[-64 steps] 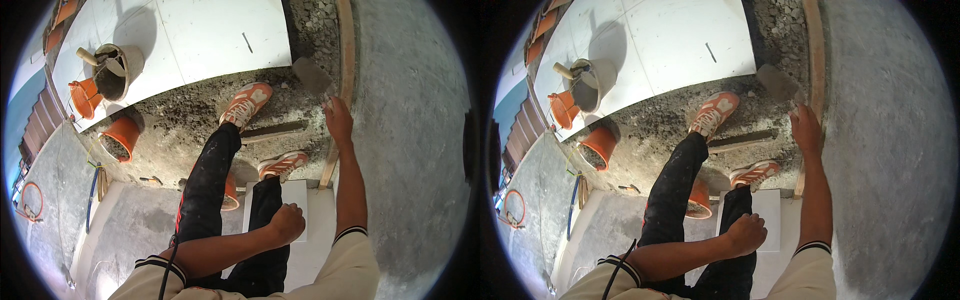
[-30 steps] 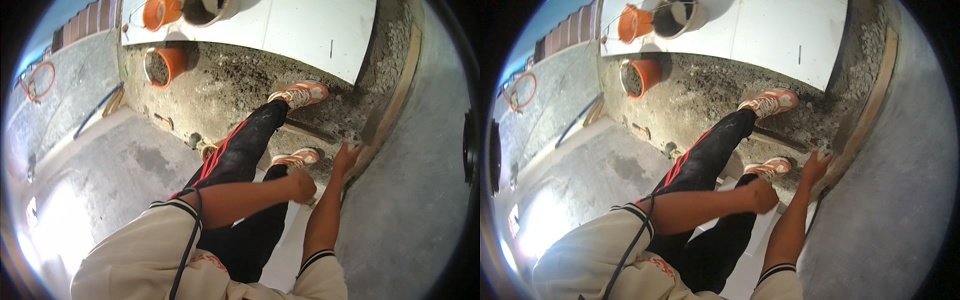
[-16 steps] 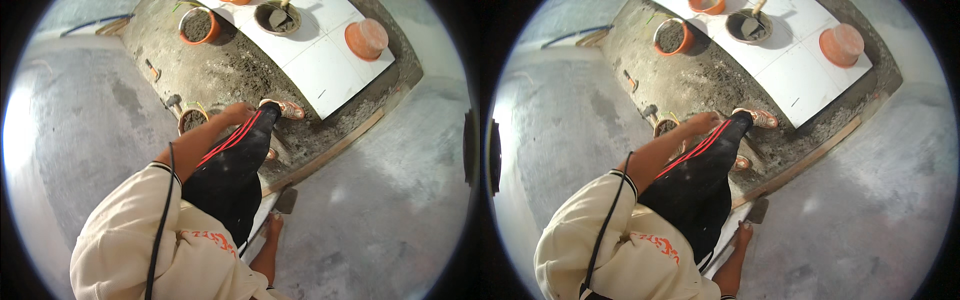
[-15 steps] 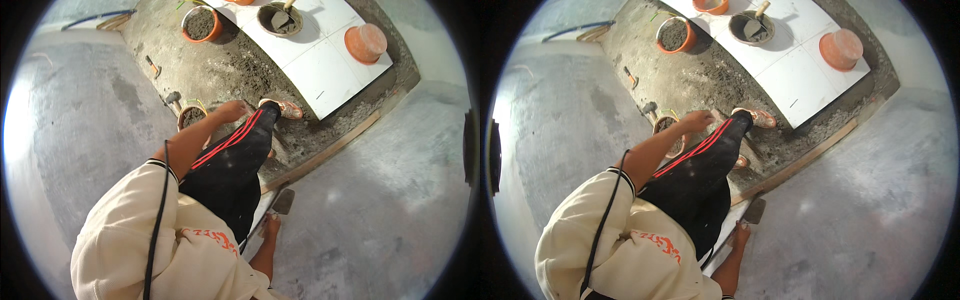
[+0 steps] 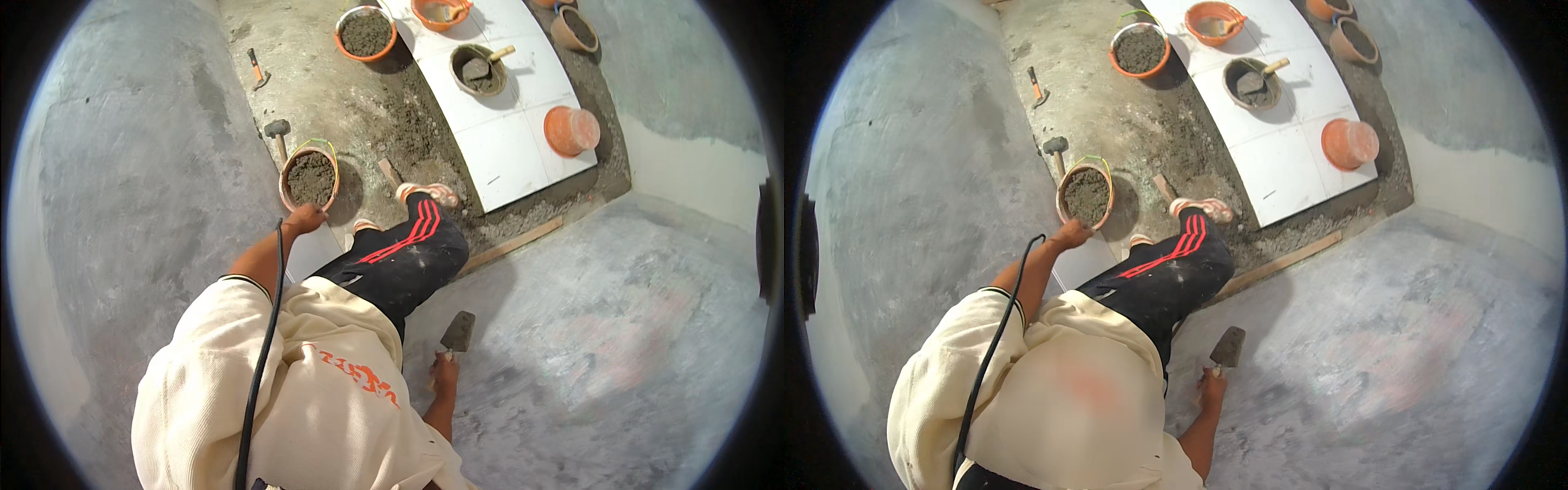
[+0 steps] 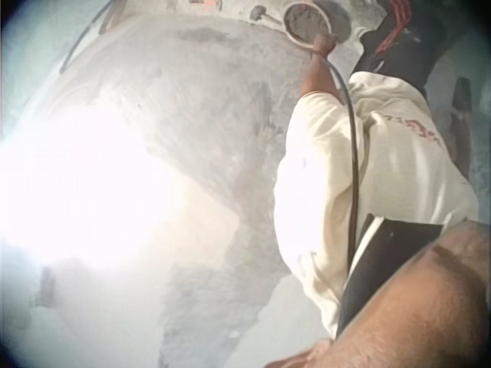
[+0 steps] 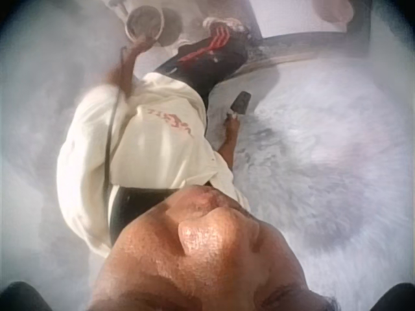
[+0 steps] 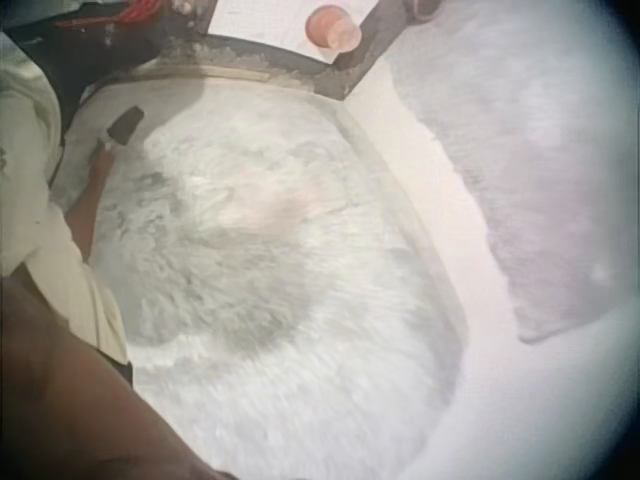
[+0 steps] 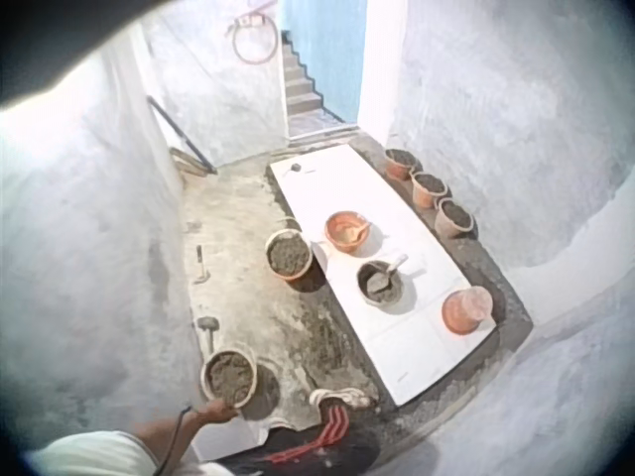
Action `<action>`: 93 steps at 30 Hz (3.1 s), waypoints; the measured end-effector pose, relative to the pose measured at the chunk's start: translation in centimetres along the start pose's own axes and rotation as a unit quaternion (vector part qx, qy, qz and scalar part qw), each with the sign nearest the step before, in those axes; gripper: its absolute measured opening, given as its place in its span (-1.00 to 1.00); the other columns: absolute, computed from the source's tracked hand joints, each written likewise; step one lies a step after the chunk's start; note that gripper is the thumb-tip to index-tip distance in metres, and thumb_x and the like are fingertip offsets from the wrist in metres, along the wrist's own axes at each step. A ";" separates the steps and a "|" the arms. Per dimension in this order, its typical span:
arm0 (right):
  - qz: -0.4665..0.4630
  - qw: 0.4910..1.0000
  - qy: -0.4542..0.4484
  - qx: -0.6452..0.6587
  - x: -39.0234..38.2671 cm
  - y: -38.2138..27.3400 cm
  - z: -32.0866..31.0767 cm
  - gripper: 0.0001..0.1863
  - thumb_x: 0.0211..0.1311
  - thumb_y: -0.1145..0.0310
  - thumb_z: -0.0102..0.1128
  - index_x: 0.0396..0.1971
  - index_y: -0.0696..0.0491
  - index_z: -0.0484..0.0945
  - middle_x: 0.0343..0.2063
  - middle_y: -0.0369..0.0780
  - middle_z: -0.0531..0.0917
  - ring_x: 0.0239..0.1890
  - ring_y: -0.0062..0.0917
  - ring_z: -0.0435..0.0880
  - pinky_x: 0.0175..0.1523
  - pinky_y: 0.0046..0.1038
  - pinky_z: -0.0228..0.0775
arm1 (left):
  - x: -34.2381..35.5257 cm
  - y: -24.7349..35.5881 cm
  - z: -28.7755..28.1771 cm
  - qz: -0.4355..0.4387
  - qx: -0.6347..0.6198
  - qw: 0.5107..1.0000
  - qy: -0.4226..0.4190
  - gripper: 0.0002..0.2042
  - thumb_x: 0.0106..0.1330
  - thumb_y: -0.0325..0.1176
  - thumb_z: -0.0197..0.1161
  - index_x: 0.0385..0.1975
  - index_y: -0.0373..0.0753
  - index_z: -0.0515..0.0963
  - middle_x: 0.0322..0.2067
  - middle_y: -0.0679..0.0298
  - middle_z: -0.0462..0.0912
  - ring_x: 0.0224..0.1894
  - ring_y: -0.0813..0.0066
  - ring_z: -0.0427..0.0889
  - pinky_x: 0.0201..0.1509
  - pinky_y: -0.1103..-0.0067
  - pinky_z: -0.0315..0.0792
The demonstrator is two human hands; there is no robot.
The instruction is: The person installs white ceramic floor tiles in a room under construction. They use a spirit level to check alignment, a hammer to tap tiles into place, and a trowel to spread cement mortar. The person also uses a string line for alignment and handles buckets of mortar.
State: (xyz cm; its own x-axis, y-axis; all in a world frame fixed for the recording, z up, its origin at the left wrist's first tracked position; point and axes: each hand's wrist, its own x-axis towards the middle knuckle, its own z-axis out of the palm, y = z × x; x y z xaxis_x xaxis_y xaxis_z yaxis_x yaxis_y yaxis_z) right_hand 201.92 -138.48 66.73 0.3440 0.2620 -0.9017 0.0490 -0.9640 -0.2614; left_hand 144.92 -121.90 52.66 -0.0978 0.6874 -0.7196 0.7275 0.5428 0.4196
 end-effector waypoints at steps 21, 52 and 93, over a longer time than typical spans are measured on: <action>0.044 0.996 -0.055 -0.061 -1.1 -4.8 -2.3 -0.83 0.24 0.39 0.32 -0.33 0.13 0.51 -0.63 -0.24 0.51 -0.68 -0.46 0.51 -0.60 -0.35 0.35 | -3.9 5.7 -8.4 -0.149 -0.234 0.961 -0.023 -0.43 0.44 0.07 0.16 0.03 -0.43 0.66 -0.05 -0.15 0.72 0.04 0.03 0.70 0.13 0.29 0.52; -0.164 0.906 -0.042 -0.387 5.1 -55.0 22.7 -0.74 0.22 0.29 0.44 -0.28 0.16 0.63 -0.45 -0.21 0.66 -0.54 -0.47 0.56 -0.37 -0.30 0.42 | -0.9 -6.4 -21.1 -0.269 -0.506 0.789 0.222 -0.64 0.38 -0.14 0.31 -0.12 -0.37 0.70 -0.27 0.02 0.77 -0.25 0.17 0.74 -0.11 0.34 0.55; -0.321 0.703 -0.270 -0.575 -15.4 -88.5 110.6 -0.50 0.51 0.02 0.06 0.11 0.18 0.36 -0.08 0.22 0.63 0.07 0.23 0.60 0.11 0.00 0.43 | 36.2 -17.1 -77.3 -0.156 -0.650 0.735 0.115 -0.48 0.56 0.09 0.06 0.01 -0.33 0.59 -0.14 0.23 0.66 -0.03 0.46 0.62 0.10 0.53 0.48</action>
State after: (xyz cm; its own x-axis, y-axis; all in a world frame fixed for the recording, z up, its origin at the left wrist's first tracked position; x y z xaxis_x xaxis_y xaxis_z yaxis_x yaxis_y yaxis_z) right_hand 88.62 -52.19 65.65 -0.4863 0.3401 -0.8049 0.8630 0.0425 -0.5034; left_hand 76.39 -68.99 62.18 -0.3432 0.4144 -0.8429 -0.6036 0.5903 0.5359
